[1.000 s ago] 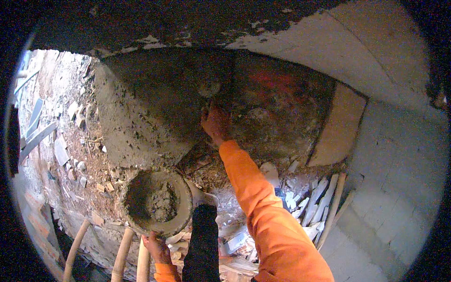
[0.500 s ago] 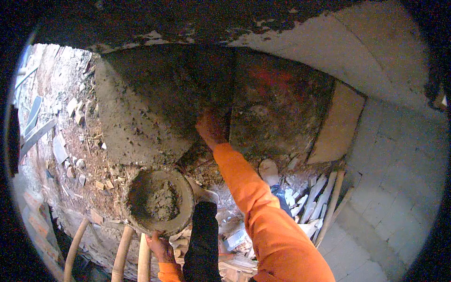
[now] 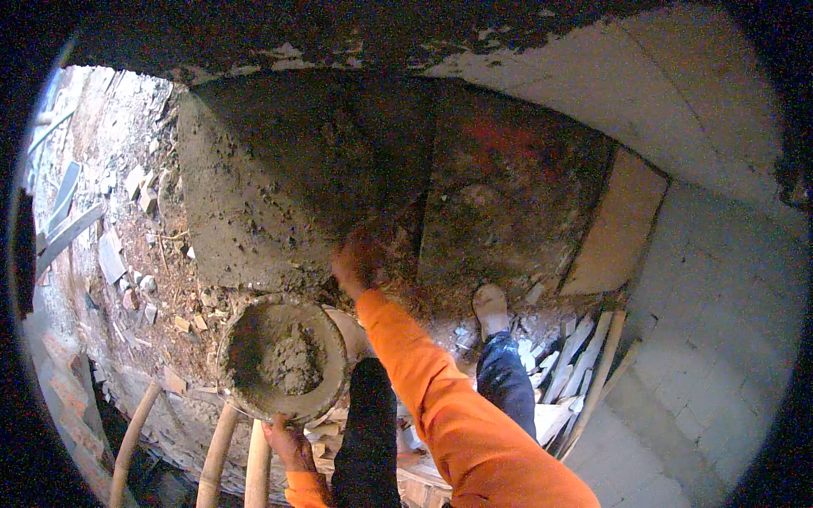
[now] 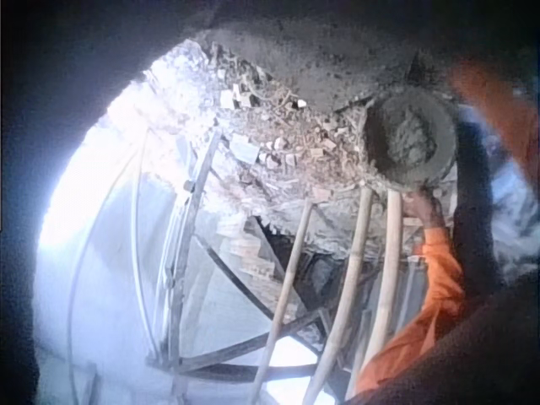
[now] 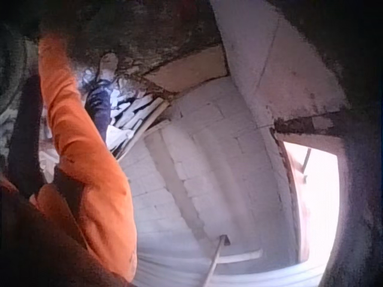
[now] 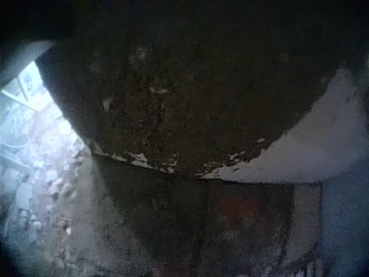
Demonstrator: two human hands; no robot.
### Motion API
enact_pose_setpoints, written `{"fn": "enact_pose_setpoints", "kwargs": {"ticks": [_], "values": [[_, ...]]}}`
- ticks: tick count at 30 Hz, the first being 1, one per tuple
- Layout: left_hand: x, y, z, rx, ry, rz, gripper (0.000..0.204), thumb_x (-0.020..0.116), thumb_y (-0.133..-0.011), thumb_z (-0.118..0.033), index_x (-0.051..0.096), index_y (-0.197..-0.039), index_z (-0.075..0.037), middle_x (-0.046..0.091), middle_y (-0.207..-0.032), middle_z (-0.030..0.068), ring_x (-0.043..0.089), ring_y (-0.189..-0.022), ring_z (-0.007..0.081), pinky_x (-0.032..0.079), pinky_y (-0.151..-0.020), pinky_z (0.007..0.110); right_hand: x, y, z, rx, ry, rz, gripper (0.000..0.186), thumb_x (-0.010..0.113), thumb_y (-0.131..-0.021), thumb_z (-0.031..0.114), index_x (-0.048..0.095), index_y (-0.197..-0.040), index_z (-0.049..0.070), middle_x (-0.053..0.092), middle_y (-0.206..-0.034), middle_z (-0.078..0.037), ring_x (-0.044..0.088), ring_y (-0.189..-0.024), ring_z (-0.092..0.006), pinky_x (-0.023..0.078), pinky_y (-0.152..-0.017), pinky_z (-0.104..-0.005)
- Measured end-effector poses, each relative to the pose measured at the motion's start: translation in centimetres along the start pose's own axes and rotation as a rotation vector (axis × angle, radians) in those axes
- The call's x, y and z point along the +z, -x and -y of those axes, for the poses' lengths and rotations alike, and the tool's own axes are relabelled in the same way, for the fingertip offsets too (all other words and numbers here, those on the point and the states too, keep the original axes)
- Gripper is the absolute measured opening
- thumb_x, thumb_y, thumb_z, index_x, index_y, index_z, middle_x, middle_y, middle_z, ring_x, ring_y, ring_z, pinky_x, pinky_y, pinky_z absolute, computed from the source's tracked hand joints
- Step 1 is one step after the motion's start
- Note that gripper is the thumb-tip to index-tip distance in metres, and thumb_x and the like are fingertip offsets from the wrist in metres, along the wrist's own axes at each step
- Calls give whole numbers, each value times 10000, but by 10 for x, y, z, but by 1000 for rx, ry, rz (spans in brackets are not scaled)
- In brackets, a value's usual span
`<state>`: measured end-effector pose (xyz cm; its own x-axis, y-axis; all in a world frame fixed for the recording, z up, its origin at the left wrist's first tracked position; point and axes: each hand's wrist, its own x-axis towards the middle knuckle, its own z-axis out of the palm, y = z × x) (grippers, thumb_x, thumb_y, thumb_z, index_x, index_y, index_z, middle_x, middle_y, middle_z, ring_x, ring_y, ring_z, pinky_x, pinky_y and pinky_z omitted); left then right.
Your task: The person applies plaster to a section of a wall and floor using a trowel, then places a wooden board onto the wet plaster and presses it down.
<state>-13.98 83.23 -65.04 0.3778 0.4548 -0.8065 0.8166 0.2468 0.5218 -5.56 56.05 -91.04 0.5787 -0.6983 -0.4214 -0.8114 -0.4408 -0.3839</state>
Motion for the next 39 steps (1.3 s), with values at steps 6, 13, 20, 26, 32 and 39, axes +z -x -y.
{"fn": "enact_pose_setpoints", "kwargs": {"ticks": [6,13,20,26,32,39], "values": [[-20,5,0,92,67,-67,473,472,-660,92,463,-1110,-52,568,-1008,88,572,-827,208,493,-699,314,-29,39,20,161,-255,77,568,488,-865,276,362,-1206,-161,543,-987,-294,562,-922,-407,438,-798,-488],[0,24,6,39,13,-150,431,490,-659,76,445,-1065,-57,561,-942,72,575,-782,201,495,-657,298,7,73,2,-108,-197,114,555,500,-849,296,383,-1202,-116,548,-1014,-283,534,-921,-446,427,-797,-481],[-16,30,23,12,166,-181,362,516,-670,77,431,-994,-60,564,-848,72,585,-682,193,507,-576,291,-88,48,-56,-304,-246,311,340,505,-848,274,459,-1036,-6,541,-920,-250,546,-847,-371,419,-737,-449],[-7,33,36,-30,274,-163,362,505,-687,85,406,-1009,-49,560,-863,101,599,-697,226,544,-612,350,-31,39,-12,-597,-196,959,251,513,-856,240,465,-935,7,532,-853,-187,530,-821,-335,401,-712,-432],[-4,36,44,10,253,-171,307,511,-702,69,415,-966,-53,563,-831,84,583,-667,204,523,-580,319,-52,-61,-17,-439,-356,793,240,508,-885,269,469,-896,32,524,-838,-146,542,-762,-287,421,-655,-427],[1,31,37,14,184,-182,336,518,-690,62,423,-985,-68,563,-823,66,565,-638,180,485,-532,288,-132,-60,-5,-898,306,845,272,459,-914,303,471,-970,37,593,-873,-179,586,-793,-355,459,-649,-463]]}}
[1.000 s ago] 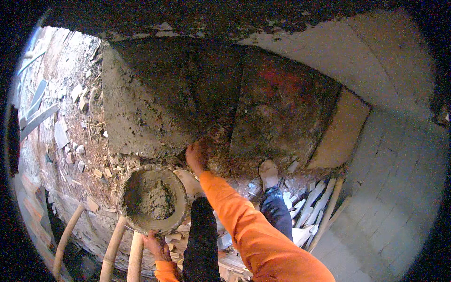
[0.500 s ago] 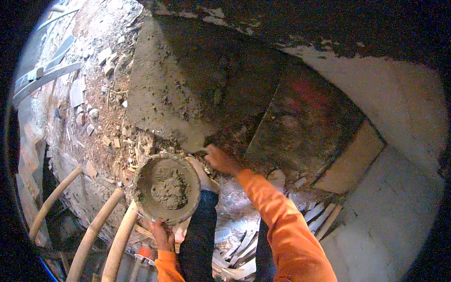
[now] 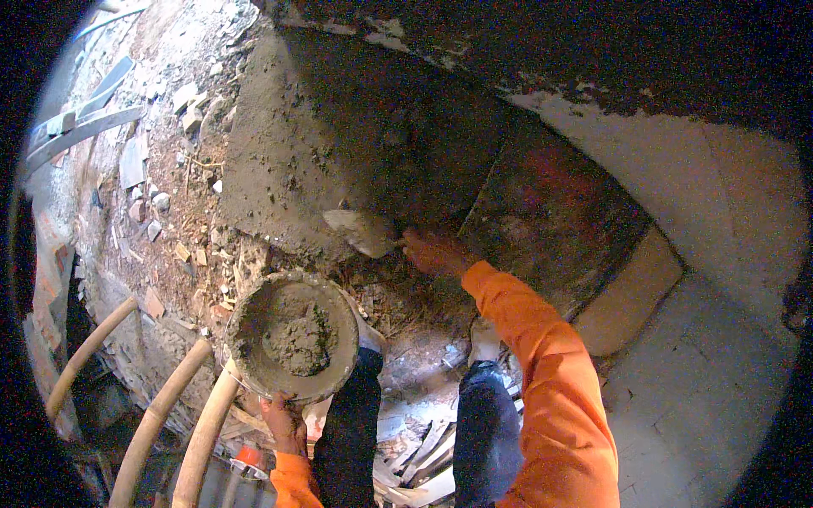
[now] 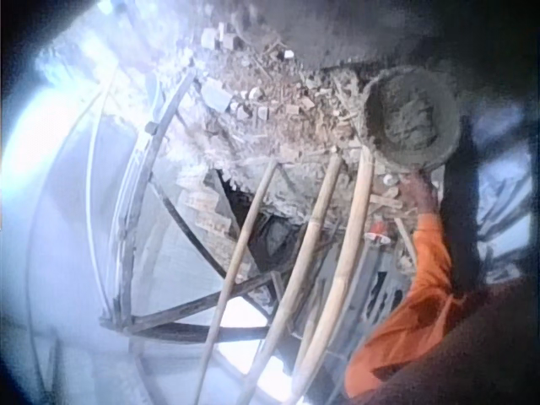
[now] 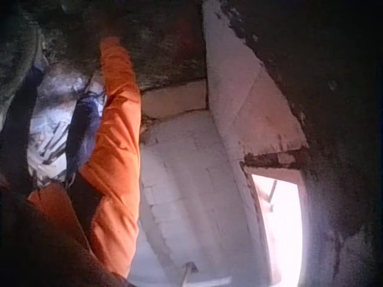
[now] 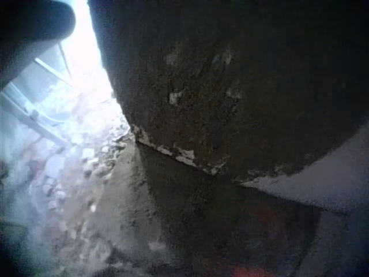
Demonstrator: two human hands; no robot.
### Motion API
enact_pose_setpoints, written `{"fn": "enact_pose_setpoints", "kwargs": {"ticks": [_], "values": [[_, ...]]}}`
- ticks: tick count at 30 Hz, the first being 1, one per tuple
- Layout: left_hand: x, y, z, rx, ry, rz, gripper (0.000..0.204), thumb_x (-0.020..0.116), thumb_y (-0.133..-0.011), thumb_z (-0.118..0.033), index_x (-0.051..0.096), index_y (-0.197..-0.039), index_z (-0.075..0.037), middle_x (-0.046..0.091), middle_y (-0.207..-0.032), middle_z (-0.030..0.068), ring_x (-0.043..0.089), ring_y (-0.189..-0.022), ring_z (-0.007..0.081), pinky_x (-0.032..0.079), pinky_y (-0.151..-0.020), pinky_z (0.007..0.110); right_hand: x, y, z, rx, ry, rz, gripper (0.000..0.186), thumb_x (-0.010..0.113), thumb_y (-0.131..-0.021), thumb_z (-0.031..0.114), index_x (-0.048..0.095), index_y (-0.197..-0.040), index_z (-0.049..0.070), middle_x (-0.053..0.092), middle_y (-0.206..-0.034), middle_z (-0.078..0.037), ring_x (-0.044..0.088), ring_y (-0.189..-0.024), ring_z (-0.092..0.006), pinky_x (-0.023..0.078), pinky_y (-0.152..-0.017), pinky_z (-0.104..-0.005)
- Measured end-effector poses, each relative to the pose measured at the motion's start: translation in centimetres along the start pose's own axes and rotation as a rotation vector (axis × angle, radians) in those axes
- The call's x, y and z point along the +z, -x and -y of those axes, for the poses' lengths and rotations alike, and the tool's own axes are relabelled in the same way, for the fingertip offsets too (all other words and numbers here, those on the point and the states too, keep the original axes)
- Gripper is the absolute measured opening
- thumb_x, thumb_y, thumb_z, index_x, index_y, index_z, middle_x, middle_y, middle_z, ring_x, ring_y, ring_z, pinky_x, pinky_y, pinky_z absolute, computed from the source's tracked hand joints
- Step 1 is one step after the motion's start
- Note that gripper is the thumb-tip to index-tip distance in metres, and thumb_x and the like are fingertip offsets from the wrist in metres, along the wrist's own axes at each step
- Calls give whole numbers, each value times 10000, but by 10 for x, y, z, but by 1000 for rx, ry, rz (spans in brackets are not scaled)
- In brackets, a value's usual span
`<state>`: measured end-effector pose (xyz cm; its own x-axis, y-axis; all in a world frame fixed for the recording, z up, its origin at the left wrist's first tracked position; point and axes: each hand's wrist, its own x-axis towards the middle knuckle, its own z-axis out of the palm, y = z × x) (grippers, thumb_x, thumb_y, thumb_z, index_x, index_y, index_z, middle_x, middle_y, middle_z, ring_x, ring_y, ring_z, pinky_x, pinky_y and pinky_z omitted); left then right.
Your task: The person applies plaster to a section of a wall and floor using a trowel, then places a wooden board onto the wet plaster and presses it down.
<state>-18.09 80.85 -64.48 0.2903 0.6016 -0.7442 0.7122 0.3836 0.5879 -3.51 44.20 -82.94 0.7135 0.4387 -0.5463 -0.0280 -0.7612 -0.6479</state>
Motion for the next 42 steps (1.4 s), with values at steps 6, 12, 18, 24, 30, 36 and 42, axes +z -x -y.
{"fn": "enact_pose_setpoints", "kwargs": {"ticks": [6,12,18,24,30,36,42], "values": [[8,7,-2,17,5,-9,343,516,-677,54,417,-981,-70,550,-802,63,548,-614,170,467,-507,284,-23,-33,-88,-235,770,-532,311,458,-912,321,539,-1033,46,613,-853,-163,588,-729,-330,482,-653,-438],[21,10,-12,-9,-58,-31,284,528,-673,34,418,-909,-78,538,-727,38,496,-532,131,399,-421,239,-58,-65,-147,-429,915,-778,271,505,-897,264,581,-1057,58,616,-919,-143,592,-777,-288,491,-692,-388],[23,8,-11,19,-88,41,281,533,-680,31,416,-911,-77,538,-743,35,510,-563,125,421,-478,231,-101,-75,-211,47,708,-460,329,482,-889,288,560,-1076,30,607,-991,-200,590,-902,-335,485,-734,-456],[4,6,-41,106,-83,8,315,518,-703,51,439,-989,-56,570,-859,62,564,-694,158,489,-611,280,-125,-102,-108,419,450,-434,394,465,-875,362,548,-1133,76,607,-980,-234,594,-898,-371,471,-739,-509],[20,2,-22,46,-77,162,436,534,-705,71,444,-1116,-46,577,-930,66,583,-755,181,507,-668,306,-180,-33,-120,430,610,-708,429,451,-869,417,557,-1170,129,624,-923,-231,596,-882,-403,451,-758,-550],[30,4,-21,101,-118,172,457,518,-701,93,470,-1134,-43,586,-997,71,584,-790,175,494,-696,282,-173,44,-4,493,428,-499,452,494,-851,452,576,-1150,123,572,-1065,-250,567,-927,-424,438,-801,-542],[60,46,-20,94,-7,268,399,513,-707,98,481,-1083,-29,576,-972,54,562,-836,151,471,-727,265,-117,167,151,20,-21,-233,371,506,-890,362,565,-1079,48,587,-760,-109,558,-696,-230,454,-605,-367]]}}
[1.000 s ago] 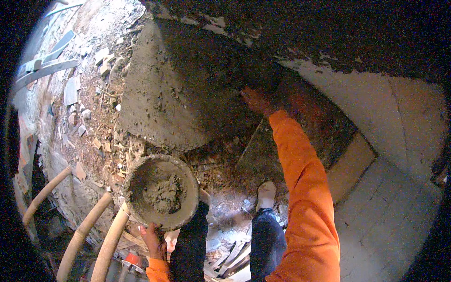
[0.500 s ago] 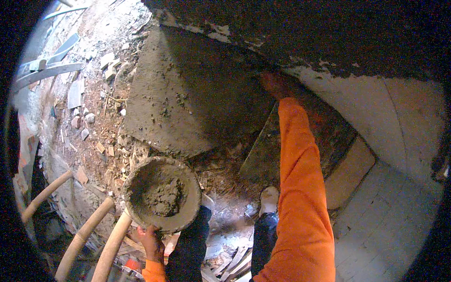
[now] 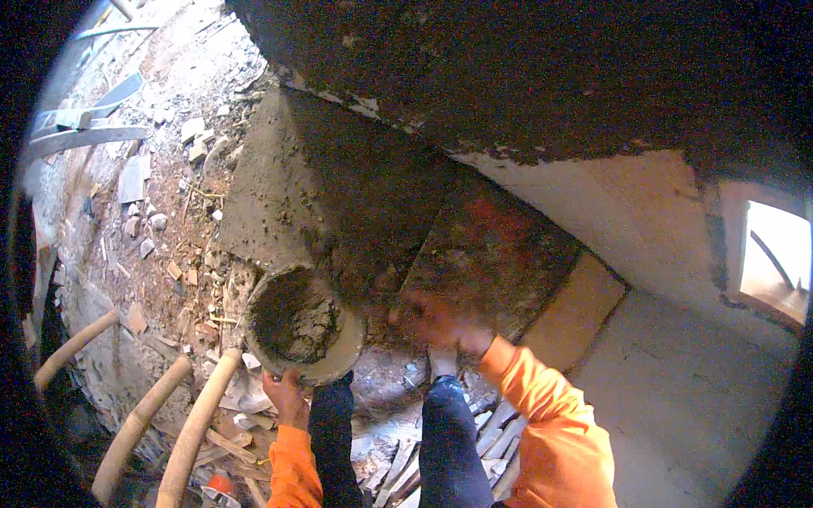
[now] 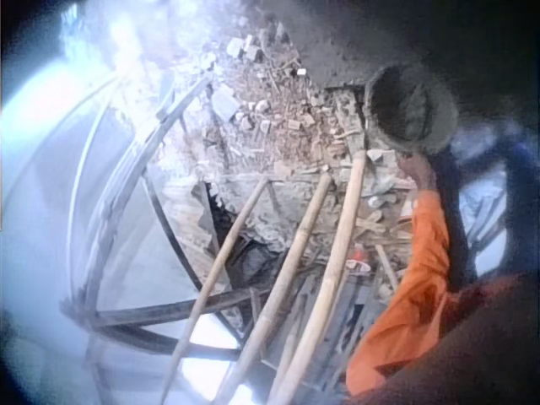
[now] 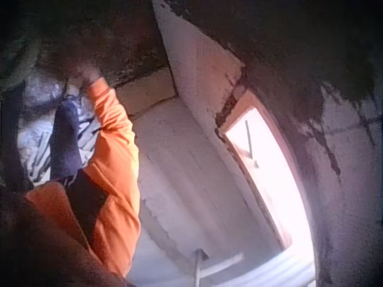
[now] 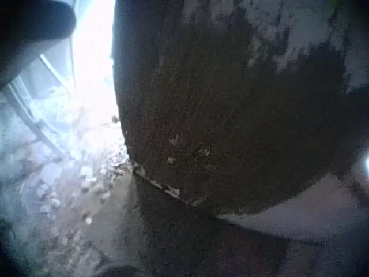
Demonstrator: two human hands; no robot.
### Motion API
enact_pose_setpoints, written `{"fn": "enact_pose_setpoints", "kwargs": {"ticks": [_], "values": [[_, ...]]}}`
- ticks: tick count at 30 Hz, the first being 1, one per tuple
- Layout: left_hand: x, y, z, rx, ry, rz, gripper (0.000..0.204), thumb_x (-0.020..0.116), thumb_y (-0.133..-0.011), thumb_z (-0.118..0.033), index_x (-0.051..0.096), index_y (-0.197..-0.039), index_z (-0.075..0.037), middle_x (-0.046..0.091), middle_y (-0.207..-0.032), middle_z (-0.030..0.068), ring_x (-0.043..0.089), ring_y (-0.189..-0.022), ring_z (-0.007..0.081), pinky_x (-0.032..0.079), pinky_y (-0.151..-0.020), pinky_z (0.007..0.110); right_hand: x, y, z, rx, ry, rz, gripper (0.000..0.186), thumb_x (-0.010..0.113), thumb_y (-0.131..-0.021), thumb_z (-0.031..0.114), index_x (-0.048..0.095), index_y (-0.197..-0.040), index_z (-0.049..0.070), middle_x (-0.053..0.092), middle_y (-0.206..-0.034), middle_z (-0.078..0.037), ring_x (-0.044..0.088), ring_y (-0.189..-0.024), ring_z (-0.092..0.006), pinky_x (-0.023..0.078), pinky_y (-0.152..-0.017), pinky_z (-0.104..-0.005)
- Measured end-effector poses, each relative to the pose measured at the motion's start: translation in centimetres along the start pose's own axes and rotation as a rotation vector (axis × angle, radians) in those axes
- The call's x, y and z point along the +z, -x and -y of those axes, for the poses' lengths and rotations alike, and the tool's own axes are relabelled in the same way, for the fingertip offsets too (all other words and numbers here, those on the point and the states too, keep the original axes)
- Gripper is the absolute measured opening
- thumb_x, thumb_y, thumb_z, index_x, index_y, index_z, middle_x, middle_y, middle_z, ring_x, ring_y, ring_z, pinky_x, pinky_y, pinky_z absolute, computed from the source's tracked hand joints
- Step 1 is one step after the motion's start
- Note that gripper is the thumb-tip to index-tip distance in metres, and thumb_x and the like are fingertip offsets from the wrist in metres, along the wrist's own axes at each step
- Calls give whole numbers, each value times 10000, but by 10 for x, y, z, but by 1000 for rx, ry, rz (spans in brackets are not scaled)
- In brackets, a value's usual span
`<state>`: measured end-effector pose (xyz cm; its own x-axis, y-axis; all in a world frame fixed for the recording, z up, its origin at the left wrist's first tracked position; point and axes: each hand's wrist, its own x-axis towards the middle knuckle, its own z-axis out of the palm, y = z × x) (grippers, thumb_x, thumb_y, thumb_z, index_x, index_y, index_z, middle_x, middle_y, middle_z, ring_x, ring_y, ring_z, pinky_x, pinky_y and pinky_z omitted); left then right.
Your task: The person applies plaster to a section of a wall and floor using a trowel, then places a wooden board onto the wet plaster and presses it down.
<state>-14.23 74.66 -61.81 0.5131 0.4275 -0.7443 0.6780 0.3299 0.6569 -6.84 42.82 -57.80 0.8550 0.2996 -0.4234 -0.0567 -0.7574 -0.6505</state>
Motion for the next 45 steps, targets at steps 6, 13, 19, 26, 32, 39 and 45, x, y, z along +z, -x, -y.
{"fn": "enact_pose_setpoints", "kwargs": {"ticks": [6,13,19,26,32,39,45], "values": [[21,61,2,51,45,70,388,505,-697,115,486,-1055,-34,559,-964,37,542,-818,129,456,-707,249,23,53,33,492,-1236,770,278,477,-924,336,544,-885,70,527,-626,-11,528,-514,-111,457,-459,-288],[31,94,55,99,101,-17,405,503,-686,110,491,-1066,-33,559,-970,38,536,-806,138,446,-720,248,-12,41,-114,364,50,-66,568,393,-908,513,480,-1203,34,518,-1185,-206,498,-1097,-317,405,-955,-448],[20,77,105,23,127,-62,446,505,-698,92,476,-1128,-24,569,-1007,53,548,-833,157,454,-746,266,27,-72,-242,307,498,152,472,363,-925,429,514,-1180,61,464,-1273,-191,468,-1137,-366,393,-949,-480],[3,58,100,-26,-74,-16,424,507,-673,76,493,-1086,-18,564,-984,36,537,-835,141,435,-738,246,-23,-150,-322,298,794,-113,421,407,-907,379,541,-1106,33,578,-1081,-241,576,-975,-385,468,-836,-475],[0,67,95,119,-205,-65,439,487,-658,105,495,-1079,-18,554,-997,28,524,-866,127,418,-786,245,-25,-128,-215,478,398,-227,394,403,-915,343,491,-1096,4,597,-1016,-250,591,-911,-409,466,-795,-505],[17,85,88,118,-112,-105,437,485,-675,115,499,-1093,-11,549,-1028,46,512,-850,131,423,-782,255,-50,-83,-176,421,515,-164,331,440,-894,276,488,-1108,28,589,-1049,-226,595,-934,-363,483,-778,-464],[52,120,90,130,-78,-151,310,507,-685,101,515,-969,-25,546,-870,34,503,-765,117,434,-675,256,-70,61,-109,-445,646,-312,439,526,-822,236,406,-1196,39,590,-995,-190,611,-827,-347,505,-690,-461]]}}
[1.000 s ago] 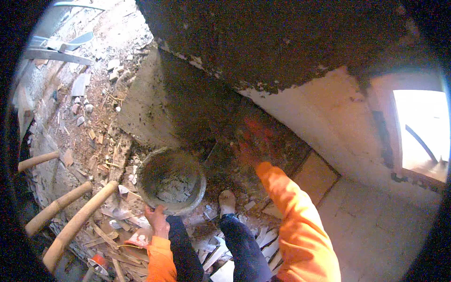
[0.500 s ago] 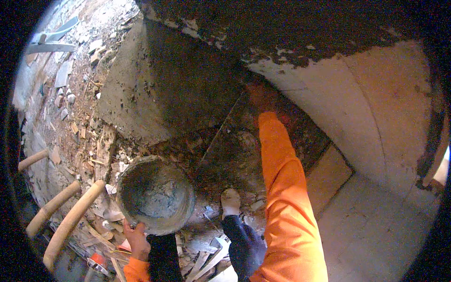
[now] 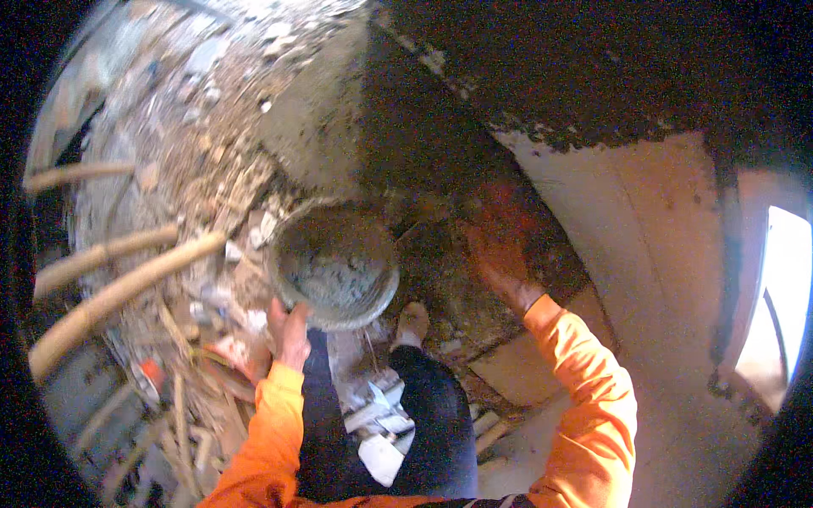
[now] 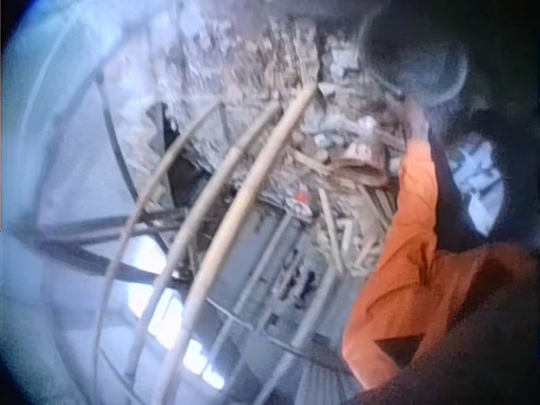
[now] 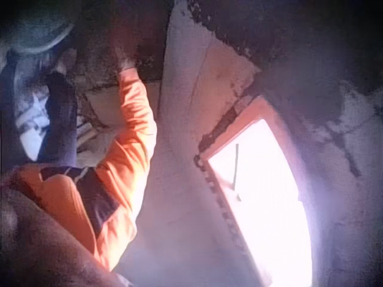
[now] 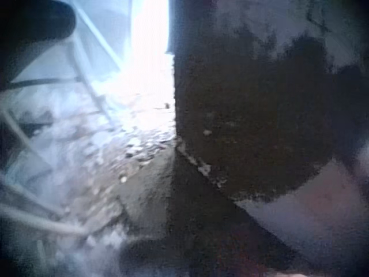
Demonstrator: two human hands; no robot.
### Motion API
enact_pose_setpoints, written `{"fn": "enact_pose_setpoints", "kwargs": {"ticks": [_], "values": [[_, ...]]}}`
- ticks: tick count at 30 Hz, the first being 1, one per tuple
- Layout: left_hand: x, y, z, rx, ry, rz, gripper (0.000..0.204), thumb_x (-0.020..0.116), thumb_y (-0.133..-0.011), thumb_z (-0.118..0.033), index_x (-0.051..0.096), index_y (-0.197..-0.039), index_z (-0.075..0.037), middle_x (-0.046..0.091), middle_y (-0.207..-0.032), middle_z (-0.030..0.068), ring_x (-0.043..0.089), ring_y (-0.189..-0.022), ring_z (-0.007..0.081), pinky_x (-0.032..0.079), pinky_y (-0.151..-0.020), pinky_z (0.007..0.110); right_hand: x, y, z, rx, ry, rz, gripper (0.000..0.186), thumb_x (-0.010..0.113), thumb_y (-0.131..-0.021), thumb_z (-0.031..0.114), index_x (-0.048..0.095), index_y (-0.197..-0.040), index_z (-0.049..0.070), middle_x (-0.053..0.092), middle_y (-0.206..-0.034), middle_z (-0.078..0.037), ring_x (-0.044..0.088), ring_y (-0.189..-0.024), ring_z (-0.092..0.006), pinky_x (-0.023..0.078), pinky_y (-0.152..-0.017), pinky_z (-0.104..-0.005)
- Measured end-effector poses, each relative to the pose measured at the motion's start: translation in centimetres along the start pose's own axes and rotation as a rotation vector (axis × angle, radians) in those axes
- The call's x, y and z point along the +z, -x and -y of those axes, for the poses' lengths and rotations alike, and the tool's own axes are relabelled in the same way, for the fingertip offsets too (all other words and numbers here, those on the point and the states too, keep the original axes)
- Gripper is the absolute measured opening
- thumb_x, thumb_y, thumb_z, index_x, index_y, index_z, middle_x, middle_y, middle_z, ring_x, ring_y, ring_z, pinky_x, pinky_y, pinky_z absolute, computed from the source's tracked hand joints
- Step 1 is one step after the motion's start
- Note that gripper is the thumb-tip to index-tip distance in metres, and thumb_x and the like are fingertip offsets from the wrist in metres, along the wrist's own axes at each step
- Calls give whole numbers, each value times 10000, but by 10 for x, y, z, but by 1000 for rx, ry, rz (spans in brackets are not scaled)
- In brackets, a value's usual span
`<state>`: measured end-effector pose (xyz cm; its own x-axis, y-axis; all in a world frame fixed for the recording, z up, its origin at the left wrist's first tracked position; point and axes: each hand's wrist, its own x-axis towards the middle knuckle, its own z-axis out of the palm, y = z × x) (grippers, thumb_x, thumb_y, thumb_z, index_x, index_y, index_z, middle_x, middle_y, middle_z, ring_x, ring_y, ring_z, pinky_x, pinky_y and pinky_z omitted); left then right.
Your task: The person applies plaster to a section of a wall and floor using a trowel, then places a wooden board onto the wet plaster and presses it down.
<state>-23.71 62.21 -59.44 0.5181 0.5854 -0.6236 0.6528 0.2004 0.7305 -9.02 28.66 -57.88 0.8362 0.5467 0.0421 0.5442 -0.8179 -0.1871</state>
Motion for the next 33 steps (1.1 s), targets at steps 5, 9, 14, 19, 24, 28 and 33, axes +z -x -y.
{"fn": "enact_pose_setpoints", "kwargs": {"ticks": [5,9,14,19,24,28,33], "values": [[-39,54,-1,102,253,-18,246,521,-667,99,506,-872,-36,542,-801,2,486,-697,94,422,-633,240,-31,-9,98,-138,10,752,526,517,-827,199,318,-1291,53,592,-1017,-187,611,-581,-310,498,-515,-433],[-43,83,8,123,203,-102,189,516,-661,88,472,-787,-46,541,-751,-6,473,-659,77,409,-606,225,23,1,131,-110,-322,1076,527,561,-783,214,400,-1250,31,611,-958,-204,606,-612,-317,485,-547,-438],[-100,92,50,58,274,-146,224,512,-676,82,513,-872,-28,568,-778,-4,515,-700,78,445,-669,246,76,82,238,17,-1013,1078,548,653,-696,221,462,-1156,-9,624,-838,-229,606,-738,-383,466,-644,-484],[-161,74,100,42,171,-193,229,518,-681,56,510,-896,-21,562,-796,13,500,-726,82,437,-676,251,34,34,328,-226,-477,1018,379,610,-726,158,473,-1025,-29,611,-823,-241,620,-727,-369,492,-597,-460],[-215,13,181,13,374,-210,237,513,-669,52,526,-891,-31,565,-760,6,501,-666,88,435,-609,256,107,23,401,-412,-99,925,245,476,-803,66,435,-1026,-29,639,-803,-206,648,-681,-337,523,-528,-420],[-227,-37,262,-52,553,-204,296,545,-661,45,542,-946,-33,580,-785,5,527,-699,104,449,-638,263,183,69,436,-322,-26,1152,307,492,-769,94,451,-1051,-19,642,-831,-222,647,-758,-373,517,-628,-473],[-290,-16,372,-290,374,-304,370,643,-687,-8,540,-1042,-28,614,-922,45,567,-790,145,449,-716,257,184,74,536,-17,-216,1192,255,483,-748,122,517,-917,-65,631,-849,-236,619,-807,-422,499,-705,-490]]}}
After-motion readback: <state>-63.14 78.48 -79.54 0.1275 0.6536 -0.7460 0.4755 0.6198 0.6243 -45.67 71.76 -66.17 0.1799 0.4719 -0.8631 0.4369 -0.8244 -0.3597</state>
